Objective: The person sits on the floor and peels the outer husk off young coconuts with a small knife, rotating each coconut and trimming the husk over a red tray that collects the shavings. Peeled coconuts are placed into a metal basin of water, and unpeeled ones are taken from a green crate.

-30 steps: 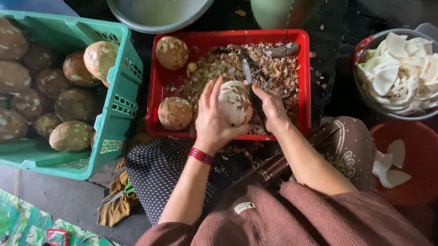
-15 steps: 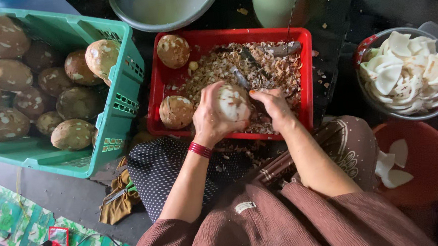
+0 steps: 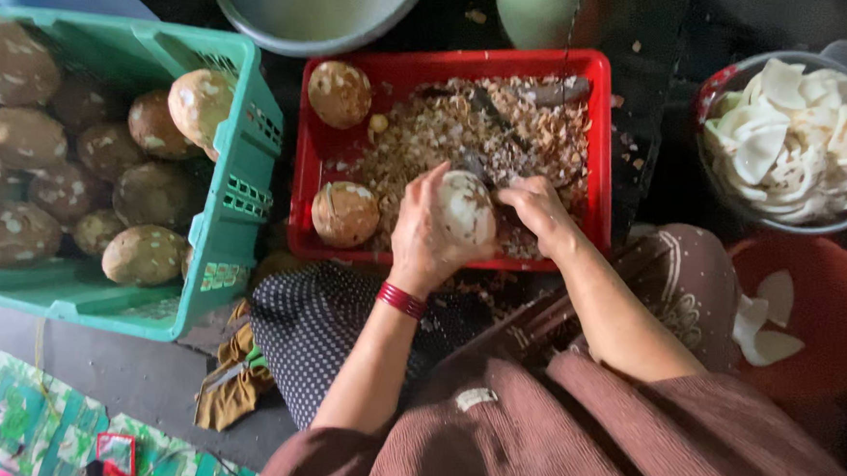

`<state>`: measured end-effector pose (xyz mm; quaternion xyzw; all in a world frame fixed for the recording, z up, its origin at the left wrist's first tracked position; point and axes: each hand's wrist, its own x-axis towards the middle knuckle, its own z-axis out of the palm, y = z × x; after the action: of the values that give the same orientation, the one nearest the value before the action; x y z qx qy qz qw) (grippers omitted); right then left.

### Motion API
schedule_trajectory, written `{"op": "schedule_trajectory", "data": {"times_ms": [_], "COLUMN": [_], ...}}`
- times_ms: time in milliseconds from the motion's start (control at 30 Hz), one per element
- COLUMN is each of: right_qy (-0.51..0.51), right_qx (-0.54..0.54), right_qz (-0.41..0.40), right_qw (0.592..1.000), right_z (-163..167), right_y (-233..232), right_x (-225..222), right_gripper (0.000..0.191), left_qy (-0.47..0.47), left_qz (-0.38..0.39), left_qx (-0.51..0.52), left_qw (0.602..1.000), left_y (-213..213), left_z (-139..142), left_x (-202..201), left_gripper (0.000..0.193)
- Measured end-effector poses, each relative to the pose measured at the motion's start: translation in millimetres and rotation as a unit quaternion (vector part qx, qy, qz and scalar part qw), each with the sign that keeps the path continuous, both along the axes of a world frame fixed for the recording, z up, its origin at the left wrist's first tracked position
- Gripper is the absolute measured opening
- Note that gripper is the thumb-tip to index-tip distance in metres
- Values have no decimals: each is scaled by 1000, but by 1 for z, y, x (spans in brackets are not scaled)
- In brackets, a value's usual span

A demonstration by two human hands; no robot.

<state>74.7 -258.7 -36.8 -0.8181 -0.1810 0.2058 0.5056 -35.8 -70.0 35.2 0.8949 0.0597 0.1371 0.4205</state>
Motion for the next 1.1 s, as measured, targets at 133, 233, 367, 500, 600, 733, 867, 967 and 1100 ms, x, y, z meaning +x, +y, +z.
{"op": "schedule_trajectory", "data": {"times_ms": [133, 233, 367, 500, 600, 733, 867, 967, 1100], "right_qy": [98, 21, -422, -138, -44, -265, 117, -170, -165], "right_qx": [113, 22, 52, 90, 87, 34, 153, 8, -69], "right_qz": [-57, -124, -81, -122, -123, -132, -113, -91, -88], "right_qw": [987, 992, 901, 979, 988, 955, 975, 981, 980], "right_z": [22, 44, 50, 43, 41, 48, 55, 61, 59], "right_y": [3, 16, 43, 50, 48, 48, 49, 50, 50], "right_x": [-3, -18, -44, -37, -38, -36, -25, -31, -33], "right_gripper": [25, 29, 28, 44, 46, 58, 35, 39, 34], "left_qy": [-13, 67, 35, 9, 4, -5, 23, 0, 10], "left_qz": [10, 12, -1, -16, -1, -41, -28, -43, -46], "left_qx": [27, 30, 3, -1, 18, 55, 24, 23, 15], "left_qw": [999, 997, 999, 1000, 1000, 998, 999, 999, 999], "left_y": [-9, -7, 0, 5, 5, 6, 8, 9, 11], "left_z": [2, 4, 2, -2, -4, -3, -2, -3, -2], "left_x": [3, 10, 13, 9, 11, 15, 12, 11, 14], "left_gripper": [102, 104, 98, 98, 87, 90, 95, 103, 108]}}
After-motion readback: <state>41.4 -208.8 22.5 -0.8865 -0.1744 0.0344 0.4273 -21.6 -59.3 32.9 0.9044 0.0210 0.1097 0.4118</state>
